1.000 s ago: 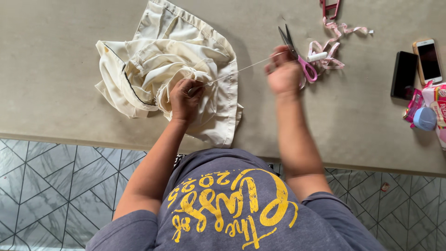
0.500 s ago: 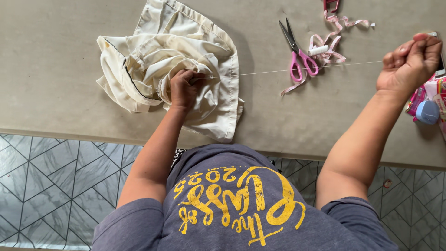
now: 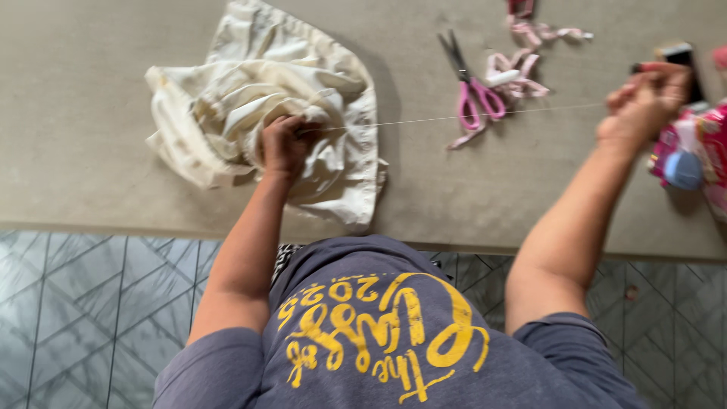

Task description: The person sews a circular patch onto a white garment by hand using a needle and thread, pulling the thread through several times and manipulating the fabric.

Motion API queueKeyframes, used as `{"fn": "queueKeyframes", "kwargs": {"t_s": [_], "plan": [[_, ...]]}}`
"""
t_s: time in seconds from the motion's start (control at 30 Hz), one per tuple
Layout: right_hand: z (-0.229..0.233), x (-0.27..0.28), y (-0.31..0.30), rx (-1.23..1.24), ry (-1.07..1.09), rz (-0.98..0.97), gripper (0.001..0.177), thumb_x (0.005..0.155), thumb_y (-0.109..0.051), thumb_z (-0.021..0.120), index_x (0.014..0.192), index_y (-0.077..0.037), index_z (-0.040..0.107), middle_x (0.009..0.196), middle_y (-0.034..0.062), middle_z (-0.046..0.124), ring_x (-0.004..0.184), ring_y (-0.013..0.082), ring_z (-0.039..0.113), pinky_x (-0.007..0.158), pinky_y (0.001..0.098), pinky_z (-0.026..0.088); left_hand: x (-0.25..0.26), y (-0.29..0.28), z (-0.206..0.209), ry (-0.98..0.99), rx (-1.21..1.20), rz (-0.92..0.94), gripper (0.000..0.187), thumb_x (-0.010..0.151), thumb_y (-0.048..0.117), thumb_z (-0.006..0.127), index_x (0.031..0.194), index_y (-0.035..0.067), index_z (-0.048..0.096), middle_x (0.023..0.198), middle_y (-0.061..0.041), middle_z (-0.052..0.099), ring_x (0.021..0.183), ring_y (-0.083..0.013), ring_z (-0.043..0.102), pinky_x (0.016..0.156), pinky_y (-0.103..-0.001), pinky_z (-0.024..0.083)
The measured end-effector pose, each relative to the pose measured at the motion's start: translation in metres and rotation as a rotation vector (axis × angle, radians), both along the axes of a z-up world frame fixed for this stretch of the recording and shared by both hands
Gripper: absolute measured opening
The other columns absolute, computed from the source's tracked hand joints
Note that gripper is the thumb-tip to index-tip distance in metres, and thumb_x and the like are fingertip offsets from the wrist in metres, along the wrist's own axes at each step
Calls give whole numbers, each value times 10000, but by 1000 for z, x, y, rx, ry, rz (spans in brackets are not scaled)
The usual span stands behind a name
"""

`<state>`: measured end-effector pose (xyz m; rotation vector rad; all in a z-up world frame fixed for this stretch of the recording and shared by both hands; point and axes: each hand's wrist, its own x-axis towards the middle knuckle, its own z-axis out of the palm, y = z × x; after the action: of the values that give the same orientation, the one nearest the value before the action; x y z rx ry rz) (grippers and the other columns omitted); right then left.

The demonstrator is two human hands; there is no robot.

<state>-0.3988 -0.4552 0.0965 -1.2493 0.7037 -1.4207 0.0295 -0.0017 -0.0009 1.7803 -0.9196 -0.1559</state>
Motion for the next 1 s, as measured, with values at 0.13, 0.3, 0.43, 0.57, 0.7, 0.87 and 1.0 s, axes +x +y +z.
{"fn": "queueKeyframes", "kwargs": {"t_s": [0.13, 0.3, 0.43, 0.57, 0.7, 0.87, 1.0], "plan": [[-12, 12, 9, 125, -45, -51, 143, 1105, -71, 643, 992, -134, 582, 720, -16, 487, 544, 75, 408, 446, 237, 291, -10, -9, 18, -216, 273, -11, 194, 881, 229, 814, 1032, 119, 760, 953, -130, 707, 911, -328, 677, 842, -466, 563], [3, -4, 12, 149, -201, 76, 78, 1098, -84, 547, 1038, -103, 595, 742, 19, 520, 530, 93, 350, 477, 267, 291, -73, -46, 57, -657, 156, -246, 467, 886, 242, 762, 1320, 143, 620, 1339, -102, 600, 1295, -308, 539, 1122, -487, 371], [11, -11, -9, 57, -293, 31, 76, 1124, -94, 544, 1082, -79, 606, 771, 42, 535, 554, 108, 370, 515, 285, 320, -98, -101, 60, -739, 122, -301, 621, 792, 362, 754, 1321, 48, 669, 1075, -118, 680, 1022, -300, 638, 976, -542, 433], [-24, 15, -27, 272, -270, -33, 78, 1126, -112, 523, 1150, -77, 588, 842, 43, 621, 678, 126, 602, 578, 284, 478, -60, -148, 68, 302, 446, -523, 344, 1042, 384, 608, 856, 105, 681, 671, 11, 551, 622, -163, 517, 599, -337, 415], [-111, 85, 7, 269, 63, 170, 153, 1041, -134, 546, 1188, -101, 569, 974, 111, 692, 795, 235, 718, 653, 399, 642, 11, -155, 96, 928, 124, -490, 365, 1044, 375, 613, 773, 137, 550, 602, 48, 396, 499, -92, 367, 448, -262, 312], [-166, 137, 59, -402, 931, -227, 388, 793, -155, 808, 1119, -72, 613, 1081, 160, 664, 995, 343, 652, 879, 471, 537, 73, -149, 132, 956, -110, -461, 358, 1082, 392, 553, 843, 125, 562, 641, 19, 448, 539, -126, 427, 497, -275, 375], [-179, 149, 56, -538, 1299, -251, 495, 695, -157, 890, 1091, -70, 605, 1147, 224, 601, 1126, 443, 535, 994, 553, 404, 111, -132, 162, 996, -221, -402, 322, 1088, 373, 548, 916, 105, 598, 663, 19, 431, 592, -126, 427, 533, -293, 366]]}}
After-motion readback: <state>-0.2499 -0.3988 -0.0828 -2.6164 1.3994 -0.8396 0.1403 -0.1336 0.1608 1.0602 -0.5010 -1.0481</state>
